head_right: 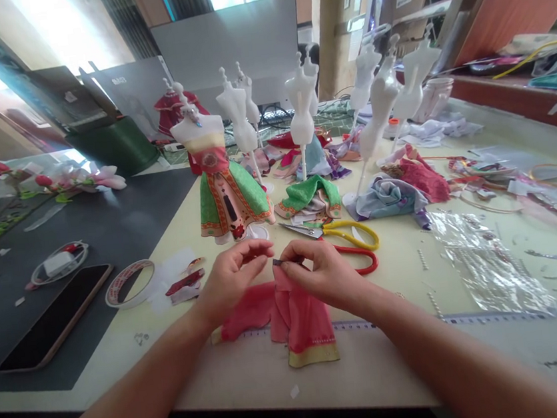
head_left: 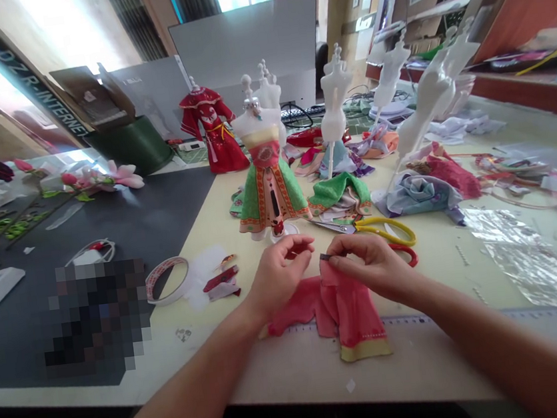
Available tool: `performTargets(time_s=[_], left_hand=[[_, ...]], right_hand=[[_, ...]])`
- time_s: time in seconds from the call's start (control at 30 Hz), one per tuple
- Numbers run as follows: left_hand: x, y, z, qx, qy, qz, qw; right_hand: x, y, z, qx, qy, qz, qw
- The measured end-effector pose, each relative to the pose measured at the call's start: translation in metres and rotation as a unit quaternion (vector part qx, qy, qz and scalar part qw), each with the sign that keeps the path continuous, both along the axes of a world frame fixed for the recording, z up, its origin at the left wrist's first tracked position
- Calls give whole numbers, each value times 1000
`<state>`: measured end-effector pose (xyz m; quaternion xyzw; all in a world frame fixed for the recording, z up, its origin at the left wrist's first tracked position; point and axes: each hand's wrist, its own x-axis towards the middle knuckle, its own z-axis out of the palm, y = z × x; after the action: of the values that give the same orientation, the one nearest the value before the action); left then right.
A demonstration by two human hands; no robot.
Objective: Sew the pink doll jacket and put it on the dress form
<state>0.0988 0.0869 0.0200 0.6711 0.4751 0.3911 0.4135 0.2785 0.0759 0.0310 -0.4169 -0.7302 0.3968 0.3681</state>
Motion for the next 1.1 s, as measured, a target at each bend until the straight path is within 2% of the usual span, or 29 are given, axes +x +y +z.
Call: performTargets(time_s=[0.13,0.27,0.37,0.47,0.57,0.7,0.77,0.9,1.1], left_hand=[[3,-2,-4,34,93,-83,992],[6,-3,-3,95,208,-112,967],[7,-4,-2,95,255,-130,953],[5,-4,-2,61,210,-128,967],[2,-2,1,-28,95,-114,989],[-3,0,7,-116,-57,-110,986],[-4,1,8,-124,-67,-102,985],[-5,1,5,-100,-26,-78,992],[-4,2,1,-107,-10,-99,989]], right_hand=[[2,-3,3,4,31,5,1000],[3,-3,4,9,43,14,999],[3,-2,3,15,43,26,999],[4,-2,3,11,42,23,999],[5,-1,3,5,44,21,999],[6,-1,3,14,46,14,999],[6,0,3,18,45,12,999],[6,0,3,24,34,5,999],[7,1,1,40,21,-13,999]])
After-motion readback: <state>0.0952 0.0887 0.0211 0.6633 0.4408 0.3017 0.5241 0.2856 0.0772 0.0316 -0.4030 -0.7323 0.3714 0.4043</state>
